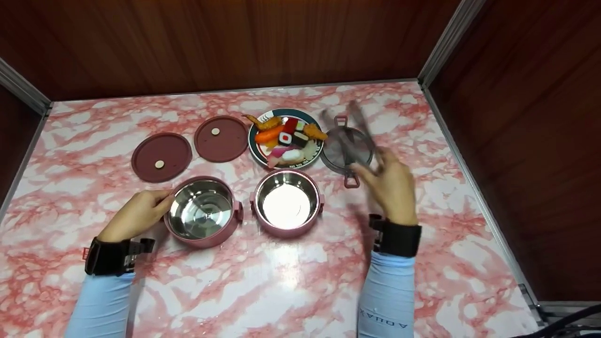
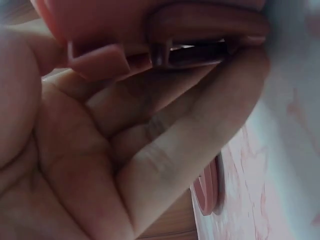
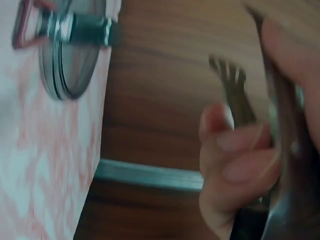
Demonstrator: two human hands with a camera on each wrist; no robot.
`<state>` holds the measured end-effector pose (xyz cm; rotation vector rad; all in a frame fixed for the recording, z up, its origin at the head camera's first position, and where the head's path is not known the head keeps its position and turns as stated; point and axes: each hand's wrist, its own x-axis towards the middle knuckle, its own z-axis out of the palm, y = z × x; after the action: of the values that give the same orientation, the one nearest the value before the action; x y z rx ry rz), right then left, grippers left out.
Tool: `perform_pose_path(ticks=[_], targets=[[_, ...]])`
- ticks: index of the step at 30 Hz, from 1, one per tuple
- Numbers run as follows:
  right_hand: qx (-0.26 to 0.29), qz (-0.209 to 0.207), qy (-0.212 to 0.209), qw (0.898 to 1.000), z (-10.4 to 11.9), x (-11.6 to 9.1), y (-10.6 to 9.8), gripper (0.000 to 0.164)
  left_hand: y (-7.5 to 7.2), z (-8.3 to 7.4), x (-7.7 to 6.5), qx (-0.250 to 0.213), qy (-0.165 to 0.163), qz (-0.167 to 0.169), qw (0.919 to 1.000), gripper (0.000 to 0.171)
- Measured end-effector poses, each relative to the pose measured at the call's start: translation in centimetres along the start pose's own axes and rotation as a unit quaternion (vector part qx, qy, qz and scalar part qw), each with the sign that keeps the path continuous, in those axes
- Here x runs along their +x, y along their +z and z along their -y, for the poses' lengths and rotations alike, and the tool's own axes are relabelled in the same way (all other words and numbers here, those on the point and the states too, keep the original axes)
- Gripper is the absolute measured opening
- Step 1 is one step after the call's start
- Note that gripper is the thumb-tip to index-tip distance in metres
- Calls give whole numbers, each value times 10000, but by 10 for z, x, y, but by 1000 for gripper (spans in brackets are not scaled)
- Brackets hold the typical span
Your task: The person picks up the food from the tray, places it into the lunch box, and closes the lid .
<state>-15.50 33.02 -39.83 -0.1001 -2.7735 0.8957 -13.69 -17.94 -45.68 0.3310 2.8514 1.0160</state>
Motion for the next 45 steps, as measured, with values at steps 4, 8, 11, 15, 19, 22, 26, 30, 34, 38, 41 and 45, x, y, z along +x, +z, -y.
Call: perform_pose_path(ticks=[4, 8, 11, 15, 19, 22, 26, 30, 34, 38, 41, 45], targets=[[-306, 231, -738, 9965, 9, 5, 15, 66, 3, -1, 2, 154, 120, -248, 9995, 24], [-649, 414, -906, 9929, 16, 9, 22, 59, 6, -2, 4, 267, 213, -598, 9976, 25], [-968, 371, -909, 9905, 20, 12, 26, 52, 7, -3, 4, 235, 187, -688, 9972, 28], [-1300, 369, -1093, 9848, 22, 14, 36, 48, 8, -2, 5, 213, 135, -666, 9975, 30], [-1421, 426, -1175, 9819, 23, 17, 44, 49, 9, -2, 5, 204, 141, -715, 9971, 27], [-1460, 462, -1126, 9818, 22, 19, 48, 51, 9, -2, 5, 138, 101, -674, 9976, 28], [-1490, 489, -1090, 9816, 19, 21, 53, 54, 8, -2, 5, 39, 16, -578, 9983, 32], [-1485, 472, -1096, 9817, 17, 21, 61, 55, 8, -1, 5, 32, 19, -562, 9984, 31], [-1469, 403, -1112, 9821, 16, 21, 68, 54, 8, 0, 6, 58, 81, -619, 9980, 30], [-1435, 349, -1144, 9824, 16, 19, 71, 55, 10, 1, 4, 88, 124, -639, 9978, 30], [-1418, 354, -1154, 9825, 18, 18, 71, 56, 9, 1, 4, 90, 126, -626, 9979, 31], [-1325, 545, -1041, 9842, 21, 18, 70, 56, 7, -1, 4, 60, 89, -583, 9982, 31]])
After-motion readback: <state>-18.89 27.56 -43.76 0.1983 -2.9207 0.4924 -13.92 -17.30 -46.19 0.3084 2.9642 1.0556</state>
